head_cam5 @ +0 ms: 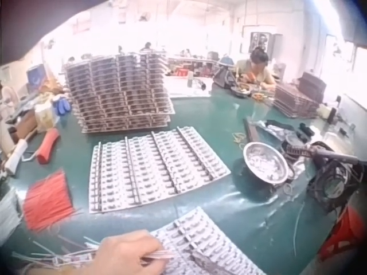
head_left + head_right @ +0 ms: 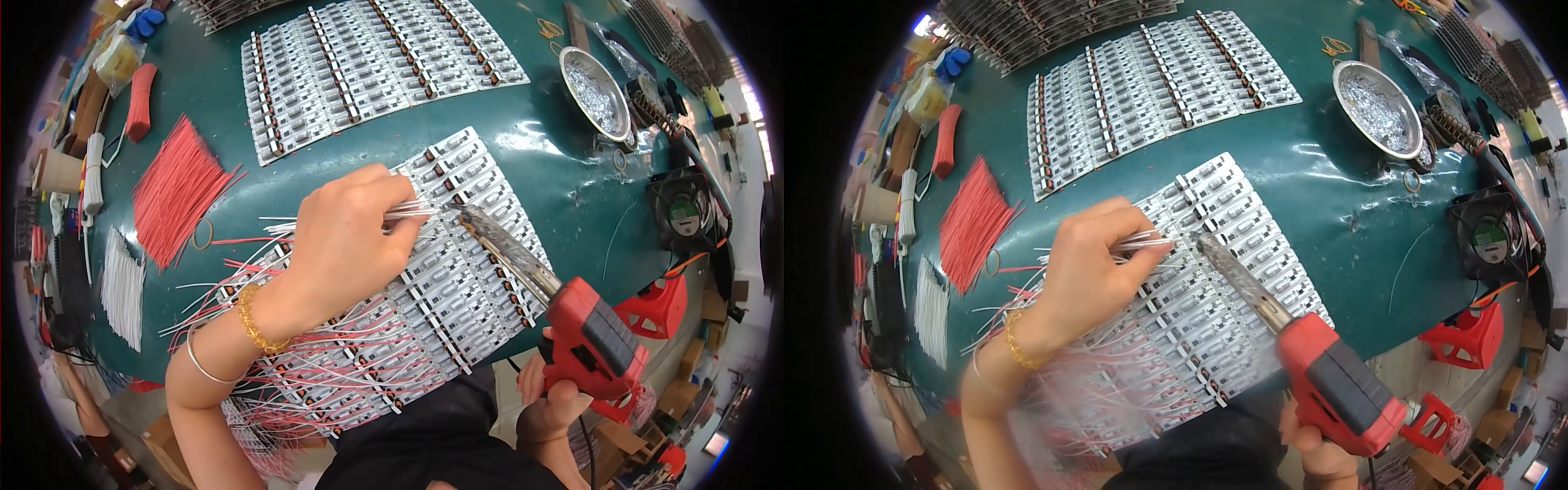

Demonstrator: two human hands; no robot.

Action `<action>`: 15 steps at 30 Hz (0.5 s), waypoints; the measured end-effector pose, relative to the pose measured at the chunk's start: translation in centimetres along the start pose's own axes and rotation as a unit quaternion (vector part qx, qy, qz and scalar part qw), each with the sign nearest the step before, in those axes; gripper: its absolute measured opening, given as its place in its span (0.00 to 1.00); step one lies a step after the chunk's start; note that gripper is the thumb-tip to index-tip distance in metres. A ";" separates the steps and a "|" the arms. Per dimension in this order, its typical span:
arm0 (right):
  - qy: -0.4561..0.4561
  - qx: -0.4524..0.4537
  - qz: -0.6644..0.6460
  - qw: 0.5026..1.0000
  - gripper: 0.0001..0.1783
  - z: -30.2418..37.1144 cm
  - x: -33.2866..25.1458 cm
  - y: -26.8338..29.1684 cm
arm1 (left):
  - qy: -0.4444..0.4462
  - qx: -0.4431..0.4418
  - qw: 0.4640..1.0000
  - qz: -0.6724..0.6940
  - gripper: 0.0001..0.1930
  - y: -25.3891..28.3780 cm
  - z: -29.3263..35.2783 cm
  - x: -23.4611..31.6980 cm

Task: The person solders red and white wires onto circuit boards using a soldering iron.

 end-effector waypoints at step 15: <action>-0.020 0.051 0.055 0.997 0.45 0.6 0.2 0.4 | -0.014 0.013 0.997 -0.073 0.04 -0.4 0.4 0.6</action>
Point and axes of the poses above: each hand's wrist, its own z-axis away from the middle knuckle, its own y-axis out of the back of the hand, x = y × z, the point moved 9 cm from there along -z, towards the middle knuckle, and after that the axes turned 14 degrees about x, right-handed, at the moved point
